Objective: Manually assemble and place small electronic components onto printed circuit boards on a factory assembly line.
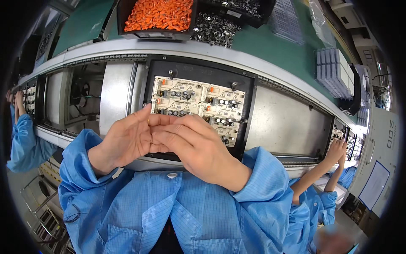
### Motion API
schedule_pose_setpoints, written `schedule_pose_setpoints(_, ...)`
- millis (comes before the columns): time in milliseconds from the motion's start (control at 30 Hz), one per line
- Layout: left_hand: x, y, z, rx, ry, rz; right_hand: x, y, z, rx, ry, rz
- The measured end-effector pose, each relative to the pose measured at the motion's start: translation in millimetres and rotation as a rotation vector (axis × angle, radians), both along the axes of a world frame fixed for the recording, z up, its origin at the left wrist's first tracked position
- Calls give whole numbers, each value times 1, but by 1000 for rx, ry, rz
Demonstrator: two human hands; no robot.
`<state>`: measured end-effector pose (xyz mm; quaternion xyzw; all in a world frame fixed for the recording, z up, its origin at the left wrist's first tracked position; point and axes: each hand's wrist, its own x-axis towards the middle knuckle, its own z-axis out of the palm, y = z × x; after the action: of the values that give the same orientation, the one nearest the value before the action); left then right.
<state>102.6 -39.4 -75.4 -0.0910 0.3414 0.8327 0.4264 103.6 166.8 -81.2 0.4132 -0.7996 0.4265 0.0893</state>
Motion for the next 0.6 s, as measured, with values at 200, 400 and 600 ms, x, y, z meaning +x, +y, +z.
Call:
schedule_pose_setpoints(200,-38,7,14,-231,357,-55,-6,40,15,-77,-233,-102)
schedule_pose_setpoints(400,-209,-12,1,-1677,1878,530,-22,75,13,-54,-453,-150)
schedule_pose_setpoints(600,-261,-8,4,-1980,1631,277,-35,82,5,-115,-744,-158)
